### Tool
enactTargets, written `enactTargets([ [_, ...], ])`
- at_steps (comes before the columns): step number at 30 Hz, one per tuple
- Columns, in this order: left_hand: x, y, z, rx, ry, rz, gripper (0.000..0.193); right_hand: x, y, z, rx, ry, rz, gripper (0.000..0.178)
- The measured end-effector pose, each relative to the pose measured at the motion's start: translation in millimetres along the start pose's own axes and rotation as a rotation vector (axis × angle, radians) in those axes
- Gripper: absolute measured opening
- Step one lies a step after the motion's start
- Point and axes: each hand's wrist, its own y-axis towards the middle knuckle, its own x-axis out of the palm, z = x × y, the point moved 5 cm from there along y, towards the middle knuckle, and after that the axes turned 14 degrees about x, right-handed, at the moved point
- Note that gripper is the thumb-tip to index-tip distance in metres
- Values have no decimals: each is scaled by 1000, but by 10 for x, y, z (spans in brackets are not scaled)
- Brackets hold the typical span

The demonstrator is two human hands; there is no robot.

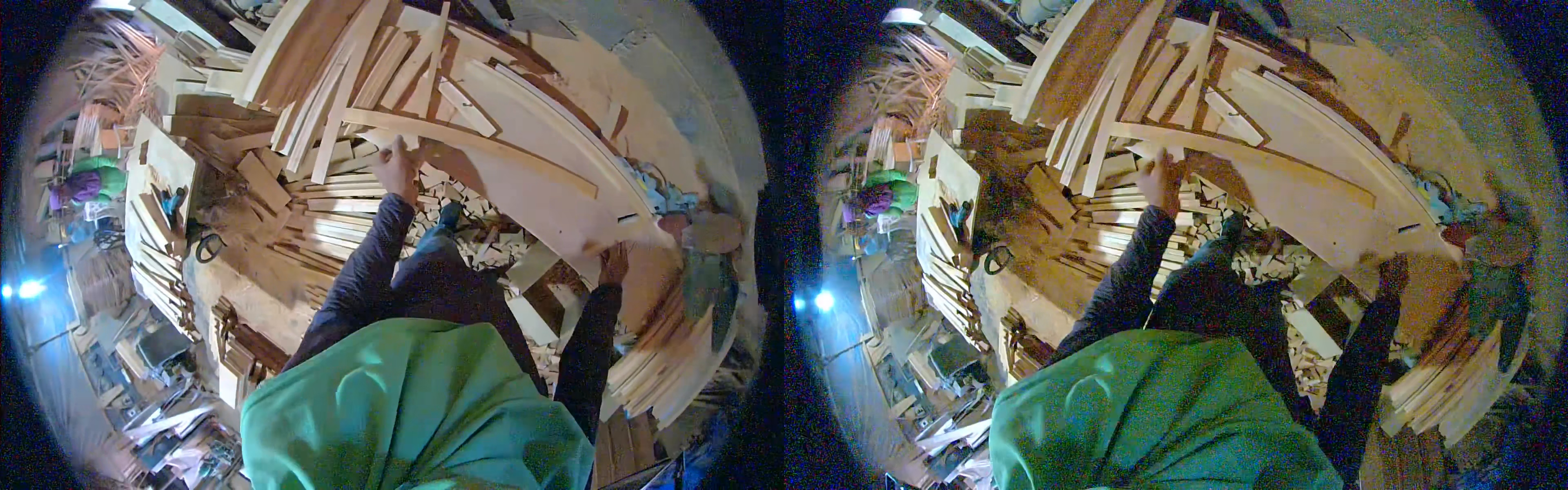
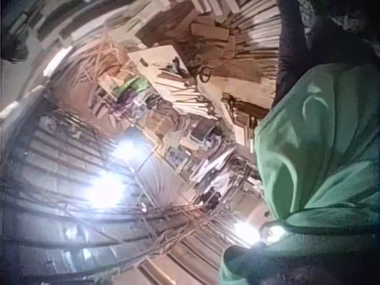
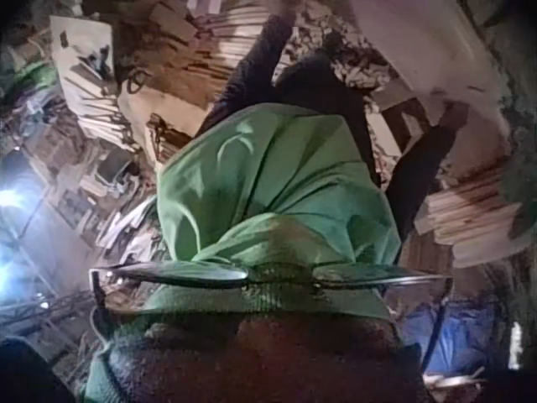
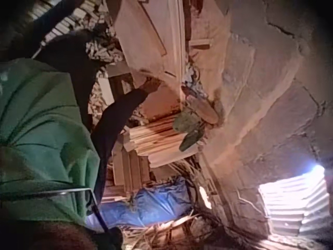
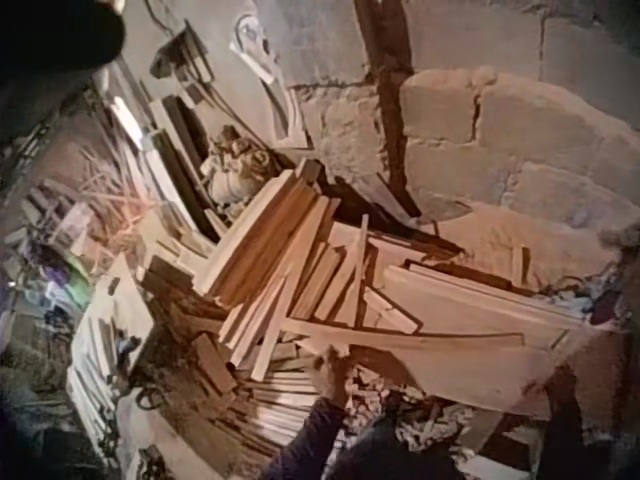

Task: Cutting wood slats to size using a circular saw on a workbench in a workshop.

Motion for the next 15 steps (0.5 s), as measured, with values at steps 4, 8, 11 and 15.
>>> enactTargets([
  [4,141,275,-50,125,27,-42,30,183,-173,444,-317,-4,277,44],
  [8,57,632,-334,170,18,-68,30,233,-38,334,411,726,-249,44],
  [11,113,609,-307,116,-120,-132,31,234,-50,225,827,1450,-269,42],
  [15,172,602,-153,118,-66,-320,20,25,-138,111,-250,-147,226,42],
])
